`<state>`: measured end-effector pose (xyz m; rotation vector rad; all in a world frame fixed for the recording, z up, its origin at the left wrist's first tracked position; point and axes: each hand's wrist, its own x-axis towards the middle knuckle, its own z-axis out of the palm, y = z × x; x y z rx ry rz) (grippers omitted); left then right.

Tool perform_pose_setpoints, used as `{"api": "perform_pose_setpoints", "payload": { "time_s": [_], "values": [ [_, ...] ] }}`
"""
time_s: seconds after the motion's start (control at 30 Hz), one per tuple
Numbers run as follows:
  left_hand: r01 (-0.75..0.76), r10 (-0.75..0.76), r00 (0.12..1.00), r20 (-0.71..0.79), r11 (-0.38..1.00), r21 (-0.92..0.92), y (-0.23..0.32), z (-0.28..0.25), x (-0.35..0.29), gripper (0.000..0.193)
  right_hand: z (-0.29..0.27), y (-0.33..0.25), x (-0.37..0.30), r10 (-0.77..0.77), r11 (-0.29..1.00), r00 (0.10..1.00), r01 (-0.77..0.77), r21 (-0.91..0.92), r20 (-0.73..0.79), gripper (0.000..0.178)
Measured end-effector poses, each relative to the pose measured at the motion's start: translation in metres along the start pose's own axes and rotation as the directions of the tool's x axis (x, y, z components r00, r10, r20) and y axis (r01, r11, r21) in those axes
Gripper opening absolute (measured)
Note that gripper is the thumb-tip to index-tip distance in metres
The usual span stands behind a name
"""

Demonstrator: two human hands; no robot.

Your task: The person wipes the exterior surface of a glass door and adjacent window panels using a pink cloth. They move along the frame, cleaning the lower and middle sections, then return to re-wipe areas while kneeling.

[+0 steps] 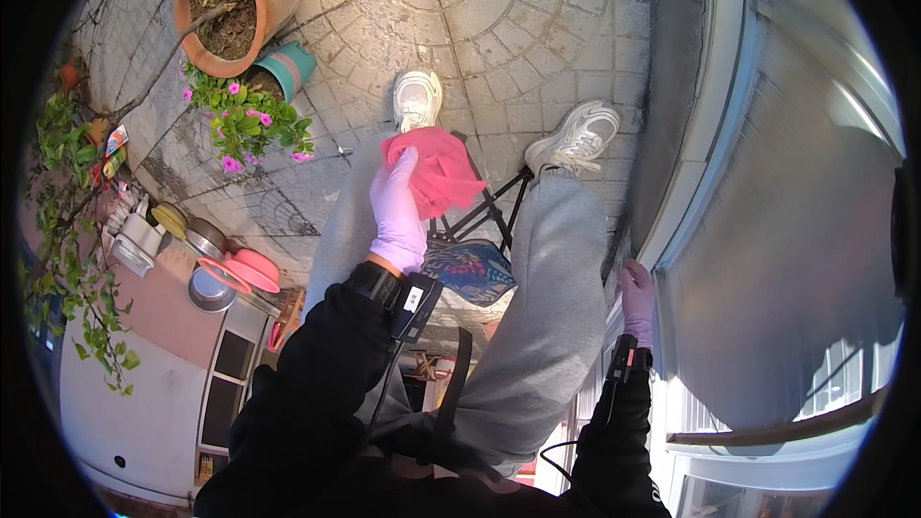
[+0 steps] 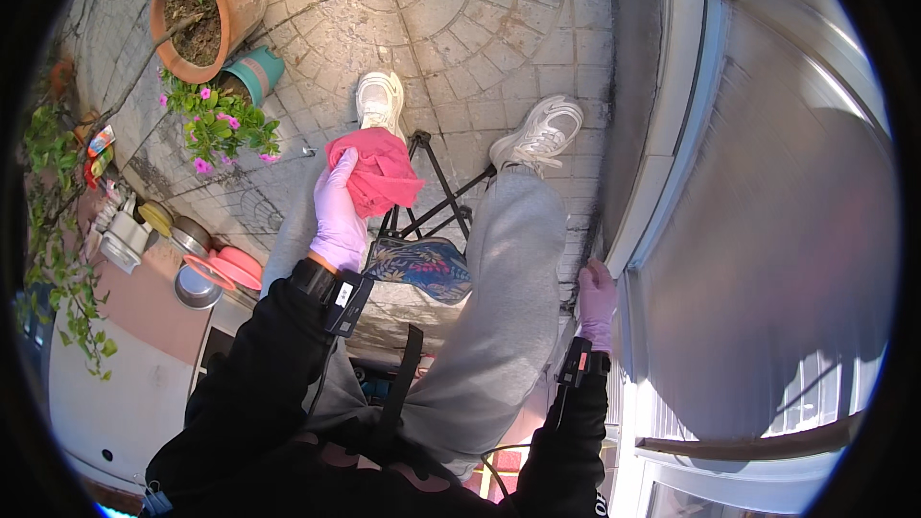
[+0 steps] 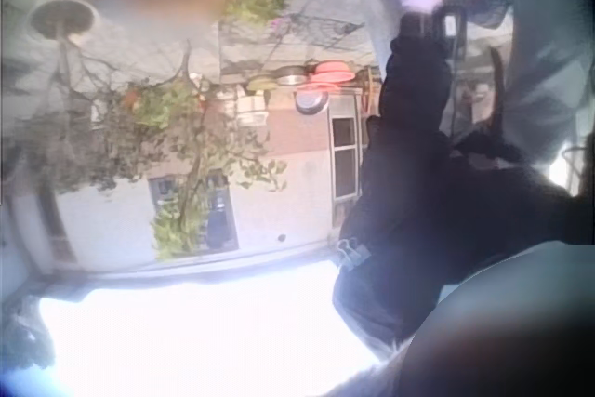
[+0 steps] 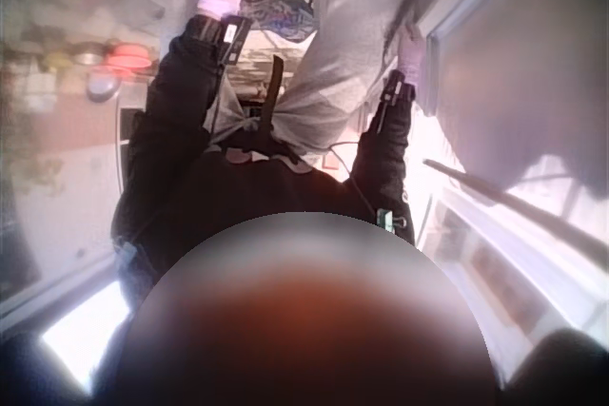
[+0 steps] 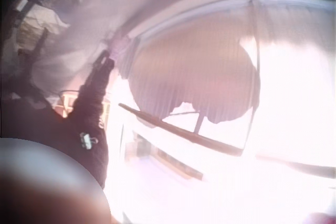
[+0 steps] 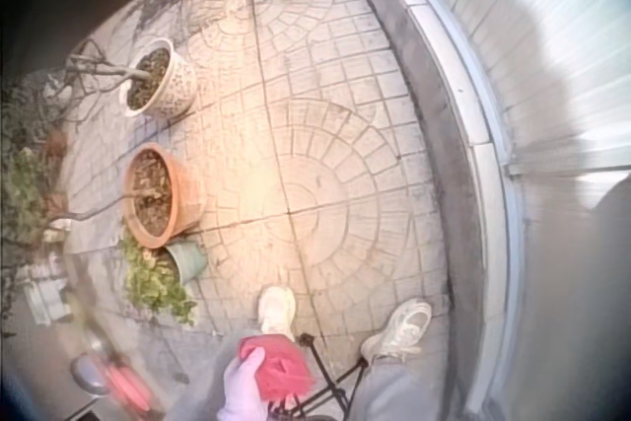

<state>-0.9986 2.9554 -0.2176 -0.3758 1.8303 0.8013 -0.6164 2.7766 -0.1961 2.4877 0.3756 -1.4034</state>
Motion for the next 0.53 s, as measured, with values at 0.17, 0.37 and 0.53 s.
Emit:
{"api": "perform_pose_setpoints", "payload": {
  "time_s": [0.17, 0.37, 0.53],
  "values": [
    [-0.112, 0.164, 0.946, 0.28, 0.975, -0.192, 0.013, 0.091, 0.015, 0.025, -0.062, -0.177, -0.062, -0.556, 0.664, 0.772, 0.635, 0.395, -0.308, 0.033],
    [-0.278, 0.306, 0.873, 0.379, 0.952, -0.13, 0.059, 0.167, 0.022, 0.025, 0.025, -0.311, -0.068, -0.874, 0.473, 0.486, 0.854, -0.219, 0.004, 0.03],
    [-0.552, 0.562, 0.684, 0.464, 0.815, -0.174, 0.077, 0.179, 0.021, 0.027, 0.018, -0.324, -0.065, -0.869, 0.43, 0.488, 0.827, 0.363, -0.082, 0.024]
  ]
}}
